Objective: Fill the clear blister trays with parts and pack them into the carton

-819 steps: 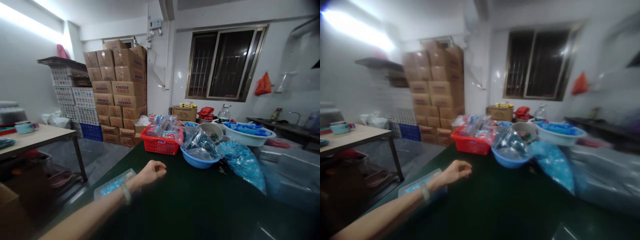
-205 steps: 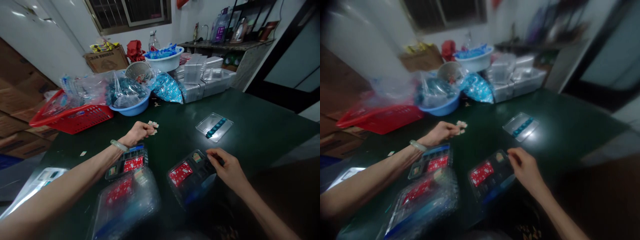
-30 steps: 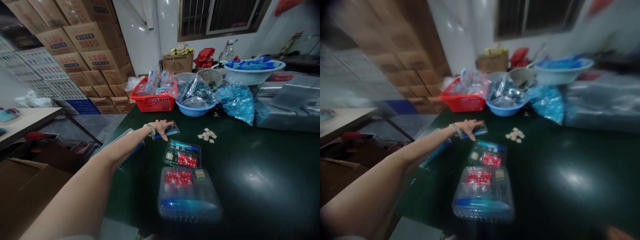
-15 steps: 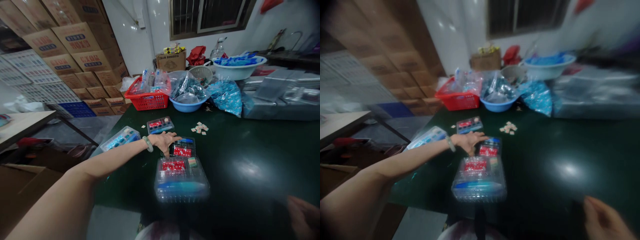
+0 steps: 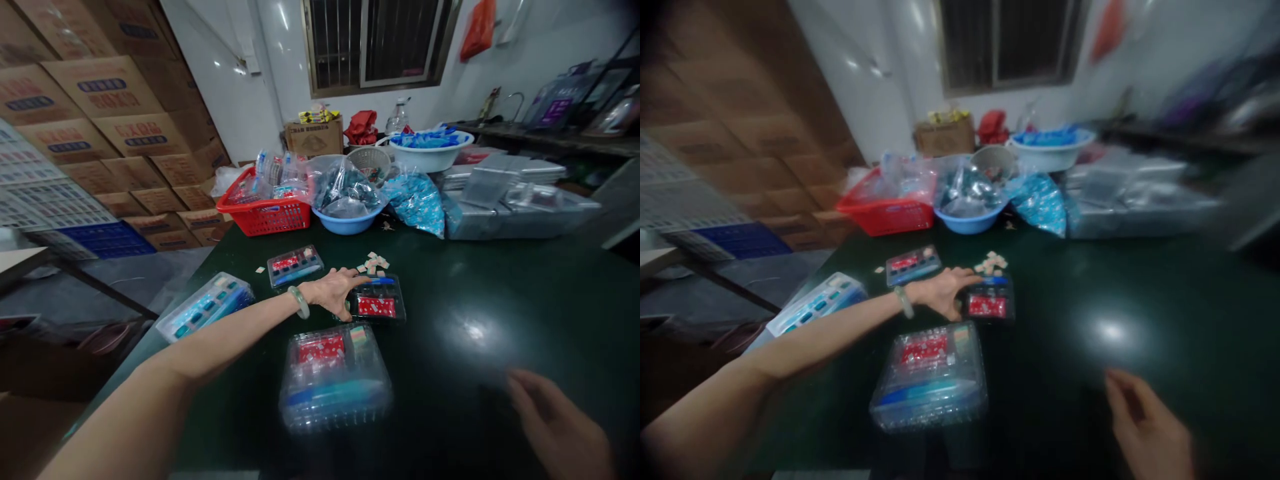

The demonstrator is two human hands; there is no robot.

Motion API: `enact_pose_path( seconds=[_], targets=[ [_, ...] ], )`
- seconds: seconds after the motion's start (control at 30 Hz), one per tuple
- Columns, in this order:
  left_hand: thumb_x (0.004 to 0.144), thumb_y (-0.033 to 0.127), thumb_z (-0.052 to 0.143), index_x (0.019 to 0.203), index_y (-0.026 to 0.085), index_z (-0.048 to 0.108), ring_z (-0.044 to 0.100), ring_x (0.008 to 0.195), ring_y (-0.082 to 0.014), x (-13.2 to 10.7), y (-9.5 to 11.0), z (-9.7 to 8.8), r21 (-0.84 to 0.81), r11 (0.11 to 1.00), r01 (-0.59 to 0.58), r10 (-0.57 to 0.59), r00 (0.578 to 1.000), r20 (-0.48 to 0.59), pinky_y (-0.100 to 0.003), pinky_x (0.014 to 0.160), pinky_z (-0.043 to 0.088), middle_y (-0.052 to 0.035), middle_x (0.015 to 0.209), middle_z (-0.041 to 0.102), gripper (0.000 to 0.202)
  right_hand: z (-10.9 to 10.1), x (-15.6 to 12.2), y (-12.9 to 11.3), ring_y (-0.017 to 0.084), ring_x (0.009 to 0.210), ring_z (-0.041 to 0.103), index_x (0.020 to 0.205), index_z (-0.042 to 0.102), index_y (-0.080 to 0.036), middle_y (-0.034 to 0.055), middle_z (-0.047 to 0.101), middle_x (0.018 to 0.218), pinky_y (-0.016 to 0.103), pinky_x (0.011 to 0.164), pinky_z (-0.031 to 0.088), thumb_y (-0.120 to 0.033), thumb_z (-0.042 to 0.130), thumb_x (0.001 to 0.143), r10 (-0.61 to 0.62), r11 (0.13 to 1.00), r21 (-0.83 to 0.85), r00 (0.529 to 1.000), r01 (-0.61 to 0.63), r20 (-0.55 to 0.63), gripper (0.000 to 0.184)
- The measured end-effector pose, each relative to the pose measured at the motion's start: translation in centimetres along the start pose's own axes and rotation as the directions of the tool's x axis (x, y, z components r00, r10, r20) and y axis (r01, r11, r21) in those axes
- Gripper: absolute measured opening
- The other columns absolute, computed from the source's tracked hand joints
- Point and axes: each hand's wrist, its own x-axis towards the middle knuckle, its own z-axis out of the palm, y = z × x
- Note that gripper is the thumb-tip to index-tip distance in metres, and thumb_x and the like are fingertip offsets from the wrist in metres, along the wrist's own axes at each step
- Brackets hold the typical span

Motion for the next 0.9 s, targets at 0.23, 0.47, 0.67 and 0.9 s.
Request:
enact_pose_path(
  seconds=[0.23,0.47,0.67,0.9],
  targets=[
    [0.053,0.046,0.07,0.135,0.019,0.031,0.042,0.114,-0.0366,3.5,2.0,0.0,0.029,0.984,-0.176,0.177,0.98,-0.094,-0.05,0.089,0.036,-0.0173,0.129,0.04,0.096,3.0,1.2,-5.9,0.017,0.074,0.063,0.1,0.06,-0.02,0.0044,0.065,0.087,0.027,0.068,0.051,-0.043,0.051,0.079,-0.062,0.996,0.074,0.987,0.051,0.146,0.033],
    [0.051,0.059,0.069,0.135,0.017,0.031,0.052,0.097,-0.0323,8.1,4.6,1.0,0.015,0.963,-0.267,0.267,0.963,0.017,-0.045,0.083,0.042,-0.016,0.115,0.049,0.101,2.2,2.5,-5.4,0.015,0.074,0.061,0.107,0.057,-0.019,0.0032,0.061,0.086,0.025,0.071,0.05,-0.041,0.05,0.081,-0.041,0.995,0.094,0.994,0.031,0.102,0.034],
    [0.044,0.06,0.074,0.131,0.02,0.042,0.052,0.096,-0.0361,9.8,6.1,2.2,0.055,0.965,-0.256,0.251,0.965,0.076,-0.046,0.074,0.045,-0.0174,0.116,0.051,0.1,1.2,2.6,-2.8,0.015,0.062,0.061,0.105,0.057,-0.02,0.0023,0.061,0.078,0.023,0.055,0.049,-0.045,0.052,0.078,0.037,0.996,0.076,0.996,-0.044,0.081,0.037],
    [0.093,0.038,0.029,0.096,0.004,0.062,0.057,0.079,-0.0218,4.8,3.9,-3.7,-0.094,0.995,0.014,-0.027,0.991,-0.133,-0.034,0.07,0.044,-0.0141,0.086,0.062,0.047,0.1,1.3,-3.6,0.018,0.066,0.062,0.107,0.059,-0.021,0.0036,0.064,0.083,0.031,0.064,0.051,-0.051,0.054,0.074,0.169,0.985,0.04,0.986,-0.169,0.001,0.045]
  ],
)
